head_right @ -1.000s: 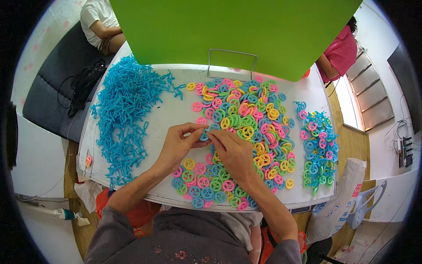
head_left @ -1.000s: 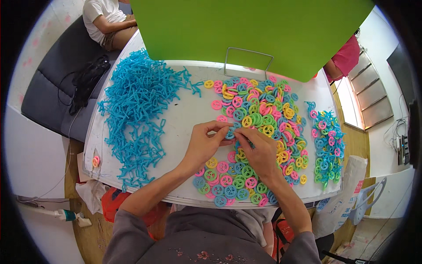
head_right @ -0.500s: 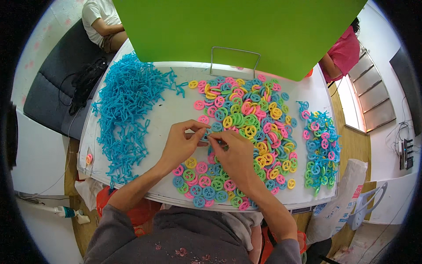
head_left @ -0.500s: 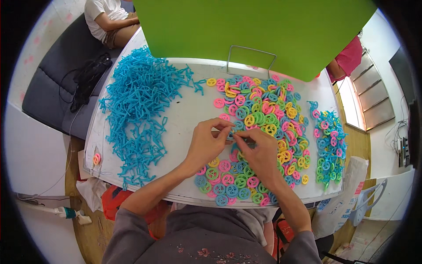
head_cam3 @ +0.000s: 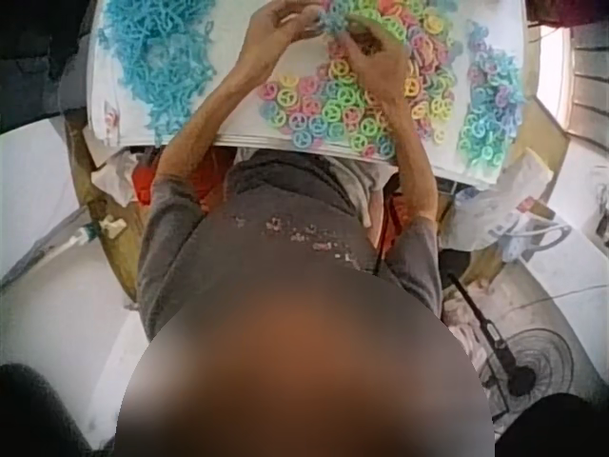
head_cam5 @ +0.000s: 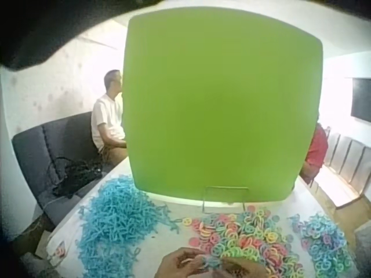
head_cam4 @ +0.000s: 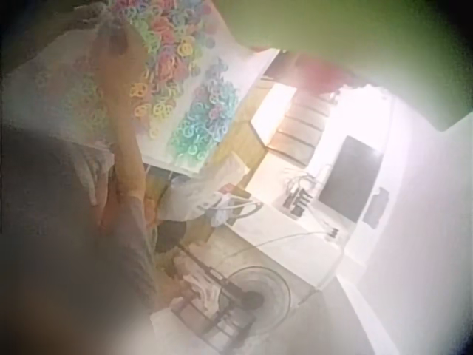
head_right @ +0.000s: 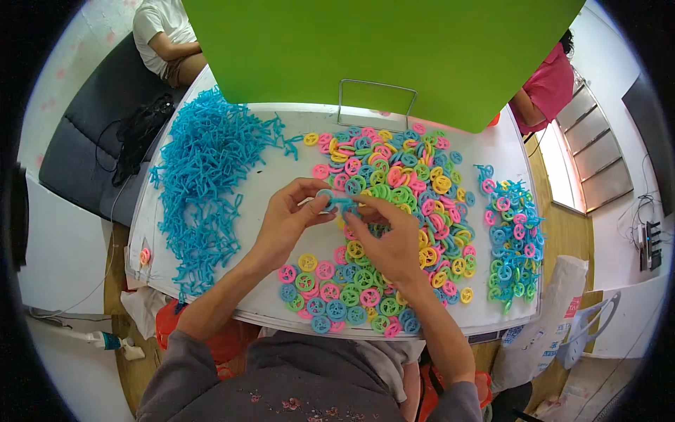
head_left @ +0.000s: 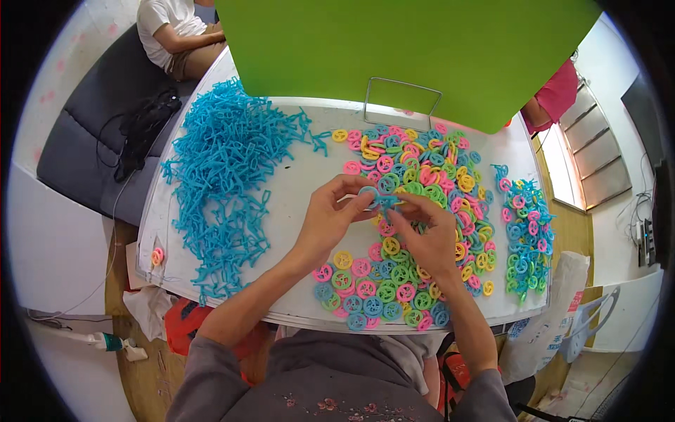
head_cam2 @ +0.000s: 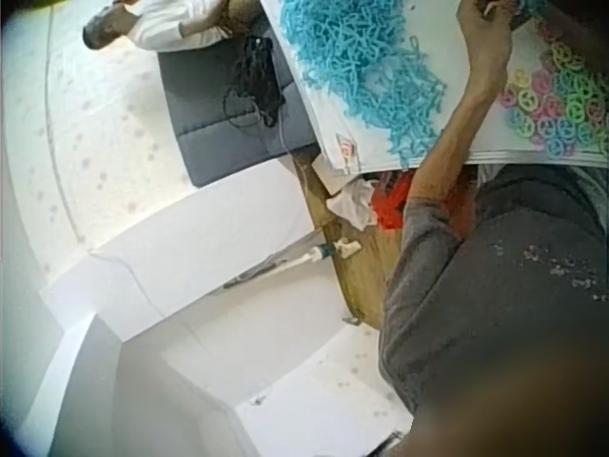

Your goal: Assembling a chain by interlocking colorful plastic gear pieces on a table.

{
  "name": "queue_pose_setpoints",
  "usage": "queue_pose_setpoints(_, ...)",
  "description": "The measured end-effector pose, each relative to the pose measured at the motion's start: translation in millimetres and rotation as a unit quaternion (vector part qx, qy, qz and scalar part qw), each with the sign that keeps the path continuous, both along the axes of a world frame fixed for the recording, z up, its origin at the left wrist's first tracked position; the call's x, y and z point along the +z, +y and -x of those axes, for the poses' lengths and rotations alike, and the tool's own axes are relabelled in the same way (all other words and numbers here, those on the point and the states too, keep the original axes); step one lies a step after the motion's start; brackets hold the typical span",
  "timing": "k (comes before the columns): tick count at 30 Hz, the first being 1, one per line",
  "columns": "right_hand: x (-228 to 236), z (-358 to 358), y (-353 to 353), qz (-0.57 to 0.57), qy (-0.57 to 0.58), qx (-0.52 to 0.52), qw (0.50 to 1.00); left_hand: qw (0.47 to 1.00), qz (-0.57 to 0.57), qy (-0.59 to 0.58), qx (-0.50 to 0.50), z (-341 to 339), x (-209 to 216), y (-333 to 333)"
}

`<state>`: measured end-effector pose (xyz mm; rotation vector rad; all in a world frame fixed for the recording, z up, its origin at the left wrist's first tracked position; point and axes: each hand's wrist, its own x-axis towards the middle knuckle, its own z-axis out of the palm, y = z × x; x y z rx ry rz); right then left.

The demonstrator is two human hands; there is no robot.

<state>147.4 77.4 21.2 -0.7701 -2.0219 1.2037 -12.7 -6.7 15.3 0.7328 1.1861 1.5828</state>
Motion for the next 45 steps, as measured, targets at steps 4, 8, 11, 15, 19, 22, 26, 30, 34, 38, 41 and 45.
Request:
queue_pose_setpoints(4,9.4,-2.6,-0.4,0.156,0.047,0.064,0.985,1.0,-0.009,-0.012,-0.01,4.5,-9.4,0.2)
queue_pose_setpoints(8,-0.1,-0.2,-1.3,0.218,0.136,0.092,0.962,0.995,-0.007,-0.091,-0.034,-1.3,-14.2,1.7)
queue_pose_setpoints(11,-1.6,0.3,1.8,0.12,0.107,0.083,0.983,0.995,0.022,-0.083,-0.058,-3.8,-8.5,-0.4)
queue_pose_setpoints(15,-5.8,-8.1,16.9,-0.027,0.071,0.137,0.988,0.99,0.018,-0.094,-0.108,-3.7,-6.4,2.2)
queue_pose_setpoints(19,-10.0,-13.5,23.5,0.004,0.104,0.096,0.99,0.978,0.054,0.203,0.013,-1.0,-15.3,7.3)
queue_pose_setpoints(22,-8.1,-10.6,22.4,0.106,0.155,0.016,0.982,0.899,0.001,0.432,0.073,-1.6,-26.6,5.4)
queue_pose_setpoints(26,-4.8,-9.5,23.4,0.158,0.182,0.007,0.971,0.781,-0.098,0.607,0.108,-11.9,-34.9,15.5)
queue_pose_setpoints(30,-7.0,-10.3,23.6,0.218,0.211,0.019,0.953,0.771,-0.098,0.62,0.108,-9.0,-38.1,20.2)
queue_pose_setpoints(34,-6.5,-8.8,22.1,0.227,0.177,0.003,0.958,0.924,-0.039,0.361,0.117,0.4,-15.4,14.7)
queue_pose_setpoints(38,-8.2,-6.4,18.1,0.178,0.153,0.003,0.972,0.993,-0.028,0.109,0.031,1.2,6.1,5.2)
queue_pose_setpoints(41,-9.6,-2.7,14.9,0.159,0.144,0.005,0.977,0.995,-0.033,0.096,0.011,-1.6,4.9,4.2)
queue_pose_setpoints(45,-18.5,-4.0,18.5,0.159,0.153,0.016,0.975,0.996,-0.036,0.077,0.002,-5.3,6.5,3.7)
